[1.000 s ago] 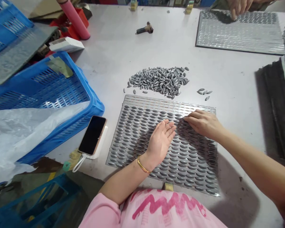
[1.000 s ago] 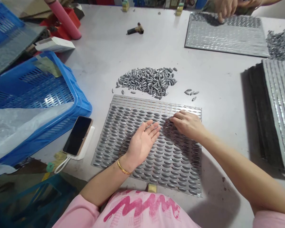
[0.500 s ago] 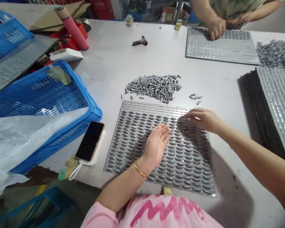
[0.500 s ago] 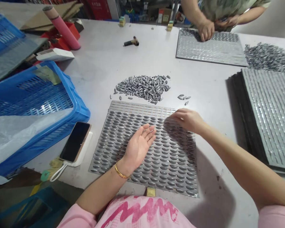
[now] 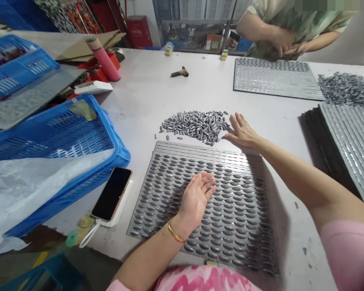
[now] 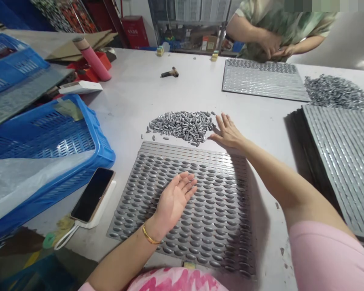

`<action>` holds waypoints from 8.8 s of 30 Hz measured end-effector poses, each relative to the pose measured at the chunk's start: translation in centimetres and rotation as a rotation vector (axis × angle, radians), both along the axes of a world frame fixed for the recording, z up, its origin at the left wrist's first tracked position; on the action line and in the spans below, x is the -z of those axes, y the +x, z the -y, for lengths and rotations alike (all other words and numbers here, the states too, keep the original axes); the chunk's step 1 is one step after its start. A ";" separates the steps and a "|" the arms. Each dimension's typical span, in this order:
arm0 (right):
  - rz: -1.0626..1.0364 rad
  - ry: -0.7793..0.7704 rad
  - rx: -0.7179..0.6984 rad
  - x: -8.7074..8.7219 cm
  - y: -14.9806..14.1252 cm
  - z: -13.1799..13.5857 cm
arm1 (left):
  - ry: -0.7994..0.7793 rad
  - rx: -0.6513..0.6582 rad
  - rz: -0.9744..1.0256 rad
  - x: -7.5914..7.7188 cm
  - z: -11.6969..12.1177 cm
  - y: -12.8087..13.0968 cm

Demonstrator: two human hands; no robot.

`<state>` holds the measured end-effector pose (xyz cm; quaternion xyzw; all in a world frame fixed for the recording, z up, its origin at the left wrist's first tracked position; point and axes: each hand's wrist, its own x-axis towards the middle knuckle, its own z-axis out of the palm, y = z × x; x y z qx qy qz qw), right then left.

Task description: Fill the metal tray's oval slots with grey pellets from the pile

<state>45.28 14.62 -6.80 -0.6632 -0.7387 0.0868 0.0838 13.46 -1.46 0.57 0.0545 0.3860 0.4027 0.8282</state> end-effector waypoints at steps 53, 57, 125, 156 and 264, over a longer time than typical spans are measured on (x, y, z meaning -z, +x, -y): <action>-2.104 0.029 0.760 -9.4 -7.3 4.1 | -0.106 0.023 -0.011 -2.5 -1.3 4.1; -1.905 0.189 0.629 -10.1 -12.3 12.5 | -0.130 0.086 0.011 -3.2 -0.4 7.1; -0.132 0.178 -0.227 -3.0 -6.3 14.5 | -0.096 0.382 0.045 0.4 5.5 2.4; -0.689 -0.133 -0.178 -8.3 -9.5 20.6 | -0.021 0.264 -0.192 0.1 5.1 2.7; -0.161 -0.123 -0.120 -3.6 -2.4 13.5 | -0.031 0.402 -0.063 -0.1 5.8 2.8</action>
